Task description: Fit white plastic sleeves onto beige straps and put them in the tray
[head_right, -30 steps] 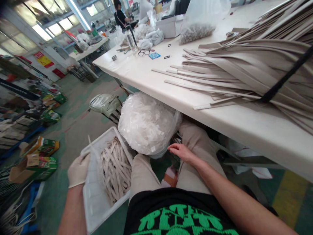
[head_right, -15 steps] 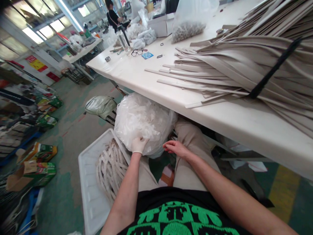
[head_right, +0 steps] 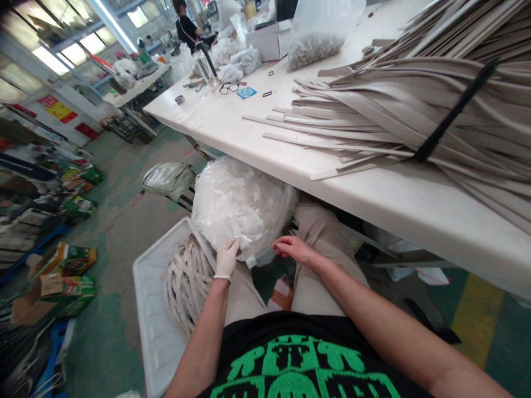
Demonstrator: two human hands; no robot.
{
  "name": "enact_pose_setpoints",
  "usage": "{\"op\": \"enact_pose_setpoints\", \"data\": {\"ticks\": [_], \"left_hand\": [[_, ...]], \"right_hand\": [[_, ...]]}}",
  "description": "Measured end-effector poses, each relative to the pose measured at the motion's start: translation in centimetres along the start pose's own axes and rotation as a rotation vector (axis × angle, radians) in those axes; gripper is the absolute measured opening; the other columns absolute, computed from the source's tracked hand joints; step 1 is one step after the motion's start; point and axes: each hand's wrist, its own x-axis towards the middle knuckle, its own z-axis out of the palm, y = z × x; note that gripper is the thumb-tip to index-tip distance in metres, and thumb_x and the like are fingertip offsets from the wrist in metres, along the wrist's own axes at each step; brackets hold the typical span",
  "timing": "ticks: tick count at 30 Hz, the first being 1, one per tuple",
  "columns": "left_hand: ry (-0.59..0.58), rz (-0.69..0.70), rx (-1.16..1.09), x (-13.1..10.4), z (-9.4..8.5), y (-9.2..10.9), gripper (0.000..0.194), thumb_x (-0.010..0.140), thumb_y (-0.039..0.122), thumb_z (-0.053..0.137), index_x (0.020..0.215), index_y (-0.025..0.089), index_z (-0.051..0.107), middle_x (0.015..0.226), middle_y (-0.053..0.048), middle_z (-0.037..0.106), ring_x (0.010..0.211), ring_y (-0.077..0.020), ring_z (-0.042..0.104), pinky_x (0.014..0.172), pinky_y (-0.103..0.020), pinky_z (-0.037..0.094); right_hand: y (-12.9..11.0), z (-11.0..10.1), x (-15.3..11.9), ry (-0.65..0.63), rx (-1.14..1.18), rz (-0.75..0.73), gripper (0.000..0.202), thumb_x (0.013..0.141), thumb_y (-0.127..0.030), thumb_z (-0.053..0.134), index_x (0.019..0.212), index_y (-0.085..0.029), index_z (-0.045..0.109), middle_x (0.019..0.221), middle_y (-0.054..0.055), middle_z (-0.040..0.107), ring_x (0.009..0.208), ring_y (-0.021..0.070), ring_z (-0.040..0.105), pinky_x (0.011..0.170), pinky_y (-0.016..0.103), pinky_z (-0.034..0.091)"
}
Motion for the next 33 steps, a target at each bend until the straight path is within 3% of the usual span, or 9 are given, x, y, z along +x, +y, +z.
{"op": "enact_pose_setpoints", "data": {"ticks": [5, 11, 17, 21, 25, 28, 33], "left_hand": [[-0.101, -0.219, -0.263, -1.7, 0.2, -2.1, 0.065, 0.055, 0.044, 0.09, 0.109, 0.014, 0.073, 0.082, -0.005, 0.076, 0.069, -0.0188, 0.069, 0.067, -0.031, 0.058], [-0.147, -0.337, -0.37, -4.0, 0.0, -2.9, 0.057, 0.049, 0.037, 0.094, 0.097, 0.013, 0.077, 0.084, -0.007, 0.076, 0.069, -0.0158, 0.069, 0.066, -0.026, 0.056], [-0.181, -0.318, -0.375, -4.9, 0.0, -2.8, 0.044, 0.048, 0.041, 0.093, 0.075, 0.01, 0.077, 0.067, -0.005, 0.072, 0.06, -0.0124, 0.063, 0.061, -0.023, 0.052], [-0.13, -0.306, -0.396, -5.2, 0.7, -2.5, 0.044, 0.054, 0.044, 0.089, 0.08, 0.011, 0.078, 0.079, -0.009, 0.076, 0.069, -0.0163, 0.069, 0.071, -0.028, 0.056], [-0.162, -0.212, -0.269, -5.7, 1.3, -2.4, 0.046, 0.068, 0.048, 0.075, 0.092, 0.009, 0.078, 0.092, -0.014, 0.077, 0.083, -0.0245, 0.072, 0.08, -0.037, 0.058], [-0.198, -0.146, -0.104, -5.8, 1.1, -2.2, 0.037, 0.072, 0.046, 0.068, 0.079, 0.011, 0.078, 0.083, -0.009, 0.077, 0.088, -0.026, 0.07, 0.085, -0.036, 0.055], [-0.202, -0.111, -0.008, -5.9, 0.1, -1.9, 0.028, 0.071, 0.042, 0.065, 0.068, 0.016, 0.075, 0.073, -0.005, 0.074, 0.086, -0.0252, 0.067, 0.085, -0.032, 0.052]], "right_hand": [[0.4, 0.1, 0.2, 0.001, -0.05, -0.01, 0.018, 0.083, -0.03, 0.071, 0.093, -0.015, 0.075, 0.101, 0.009, 0.076, 0.082, 0.0146, 0.07, 0.067, 0.021, 0.053], [0.4, 0.1, -0.1, -0.002, -0.106, -0.039, 0.017, 0.082, -0.028, 0.07, 0.091, -0.015, 0.076, 0.096, 0.008, 0.076, 0.081, 0.015, 0.07, 0.066, 0.021, 0.053], [0.4, 0.4, -0.1, 0.007, -0.14, -0.083, 0.017, 0.079, -0.028, 0.069, 0.086, -0.014, 0.075, 0.088, 0.008, 0.076, 0.072, 0.0152, 0.069, 0.059, 0.021, 0.051], [-0.1, 0.8, -0.6, 0.071, -0.132, -0.164, 0.022, 0.082, -0.034, 0.064, 0.091, -0.015, 0.073, 0.095, 0.008, 0.075, 0.077, 0.016, 0.069, 0.07, 0.026, 0.055], [-1.2, 2.5, -1.7, 0.151, -0.15, -0.387, 0.031, 0.089, -0.042, 0.056, 0.095, -0.016, 0.071, 0.095, 0.007, 0.074, 0.079, 0.0173, 0.07, 0.075, 0.029, 0.057], [-2.1, 4.3, -2.0, 0.101, -0.252, -0.52, 0.03, 0.091, -0.041, 0.054, 0.097, -0.017, 0.072, 0.093, 0.007, 0.074, 0.08, 0.0183, 0.07, 0.075, 0.029, 0.056], [-2.9, 6.2, 0.0, 0.059, -0.551, -0.397, 0.031, 0.092, -0.035, 0.054, 0.108, -0.016, 0.073, 0.105, 0.009, 0.075, 0.094, 0.0218, 0.069, 0.084, 0.031, 0.051]]}}
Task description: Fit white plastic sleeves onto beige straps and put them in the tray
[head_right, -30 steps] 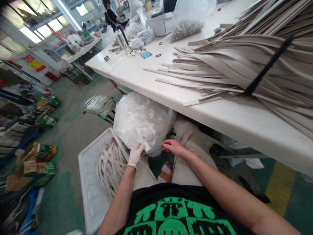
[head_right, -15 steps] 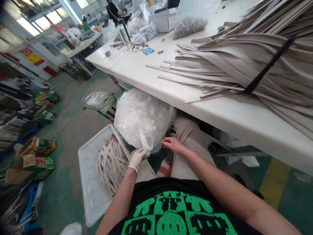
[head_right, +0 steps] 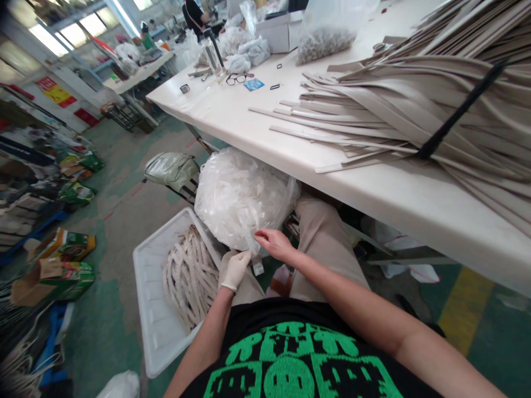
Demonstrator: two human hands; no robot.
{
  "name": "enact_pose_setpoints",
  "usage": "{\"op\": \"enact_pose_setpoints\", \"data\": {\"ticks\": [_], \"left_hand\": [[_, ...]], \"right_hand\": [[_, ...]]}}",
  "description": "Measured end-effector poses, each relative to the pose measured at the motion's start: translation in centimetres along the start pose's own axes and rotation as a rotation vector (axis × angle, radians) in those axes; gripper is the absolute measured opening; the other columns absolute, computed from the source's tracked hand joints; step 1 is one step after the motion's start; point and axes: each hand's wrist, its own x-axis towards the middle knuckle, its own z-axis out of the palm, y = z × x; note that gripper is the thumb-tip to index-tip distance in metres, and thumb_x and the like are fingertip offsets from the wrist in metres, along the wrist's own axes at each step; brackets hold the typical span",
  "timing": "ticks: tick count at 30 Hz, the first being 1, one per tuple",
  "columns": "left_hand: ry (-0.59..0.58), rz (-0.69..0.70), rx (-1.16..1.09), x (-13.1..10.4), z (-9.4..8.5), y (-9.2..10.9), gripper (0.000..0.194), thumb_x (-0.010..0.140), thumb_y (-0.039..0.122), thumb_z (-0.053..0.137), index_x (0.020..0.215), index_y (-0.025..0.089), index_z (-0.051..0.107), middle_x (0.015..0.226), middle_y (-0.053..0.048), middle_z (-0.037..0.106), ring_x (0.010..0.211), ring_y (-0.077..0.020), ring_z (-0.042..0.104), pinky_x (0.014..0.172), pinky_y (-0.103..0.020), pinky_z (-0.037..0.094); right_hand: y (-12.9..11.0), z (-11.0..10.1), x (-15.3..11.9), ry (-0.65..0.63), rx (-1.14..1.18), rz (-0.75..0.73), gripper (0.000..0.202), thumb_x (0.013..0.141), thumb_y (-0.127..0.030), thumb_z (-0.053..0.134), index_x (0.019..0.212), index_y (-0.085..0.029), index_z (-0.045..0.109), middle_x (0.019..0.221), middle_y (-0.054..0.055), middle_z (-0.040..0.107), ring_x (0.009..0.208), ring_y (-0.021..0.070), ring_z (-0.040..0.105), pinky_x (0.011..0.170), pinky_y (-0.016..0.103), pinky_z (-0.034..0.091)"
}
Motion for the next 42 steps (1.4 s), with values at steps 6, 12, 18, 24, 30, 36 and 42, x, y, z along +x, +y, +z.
{"op": "enact_pose_setpoints", "data": {"ticks": [6, 12, 18, 24, 30, 36, 42], "left_hand": [[-0.02, 0.03, -0.019, -0.3, 0.4, 0.0, 0.031, 0.067, 0.048, 0.069, 0.067, 0.016, 0.073, 0.069, -0.004, 0.071, 0.073, -0.0193, 0.062, 0.076, -0.029, 0.05], [-0.012, -0.007, -0.052, -0.7, 0.7, -0.1, 0.036, 0.058, 0.047, 0.082, 0.063, 0.014, 0.07, 0.058, 0.0, 0.063, 0.058, -0.0127, 0.053, 0.057, -0.024, 0.042], [-0.087, -0.065, -0.178, -2.3, 0.5, 1.2, 0.045, 0.058, 0.044, 0.084, 0.088, 0.011, 0.078, 0.076, -0.006, 0.075, 0.066, -0.0164, 0.065, 0.069, -0.027, 0.053], [-0.142, 0.046, 0.007, -4.1, 0.4, 3.5, 0.031, 0.075, 0.037, 0.069, 0.095, 0.016, 0.081, 0.088, -0.007, 0.079, 0.084, -0.0232, 0.07, 0.086, -0.033, 0.056], [-0.16, 0.087, 0.197, -5.0, 0.3, 4.4, 0.027, 0.079, 0.036, 0.062, 0.072, 0.017, 0.079, 0.074, -0.006, 0.076, 0.083, -0.0253, 0.07, 0.086, -0.034, 0.054], [-0.26, -0.007, 0.051, -6.7, -0.2, 5.6, 0.045, 0.073, 0.041, 0.074, 0.109, 0.013, 0.078, 0.099, -0.011, 0.078, 0.099, -0.0292, 0.071, 0.095, -0.038, 0.054], [-0.394, -0.009, -0.261, -7.6, -1.4, 5.8, 0.08, 0.066, 0.066, 0.077, 0.119, 0.006, 0.072, 0.103, -0.02, 0.076, 0.104, -0.0356, 0.07, 0.096, -0.046, 0.055]], "right_hand": [[-0.1, 1.1, 2.9, -0.145, -0.06, 0.051, 0.036, 0.093, -0.041, 0.054, 0.096, -0.013, 0.077, 0.081, 0.006, 0.074, 0.073, 0.0179, 0.065, 0.065, 0.025, 0.046], [-0.8, 2.1, 3.8, -0.17, -0.044, 0.05, 0.02, 0.082, -0.026, 0.062, 0.086, -0.012, 0.076, 0.069, 0.0, 0.069, 0.062, 0.0118, 0.057, 0.058, 0.021, 0.04], [-2.5, 0.3, 3.3, -0.057, -0.129, 0.016, 0.016, 0.083, -0.026, 0.063, 0.083, -0.016, 0.076, 0.072, 0.0, 0.069, 0.066, 0.0117, 0.055, 0.061, 0.022, 0.036], [-5.3, -1.3, 1.7, 0.01, -0.292, -0.067, 0.017, 0.088, -0.029, 0.063, 0.089, -0.019, 0.077, 0.08, 0.003, 0.073, 0.07, 0.0134, 0.058, 0.061, 0.023, 0.032], [-7.4, -1.5, 0.3, 0.0, -0.398, -0.18, 0.013, 0.088, -0.023, 0.063, 0.086, -0.019, 0.075, 0.082, 0.003, 0.072, 0.073, 0.0142, 0.059, 0.064, 0.024, 0.032], [-9.2, -2.1, -1.2, -0.003, -0.242, -0.197, 0.011, 0.087, -0.021, 0.063, 0.082, -0.018, 0.072, 0.065, -0.002, 0.064, 0.058, 0.0092, 0.05, 0.059, 0.021, 0.031], [-10.0, -2.6, -1.9, -0.029, -0.028, -0.218, 0.014, 0.087, -0.023, 0.06, 0.081, -0.016, 0.07, 0.066, -0.002, 0.064, 0.058, 0.0081, 0.051, 0.058, 0.019, 0.035]]}}
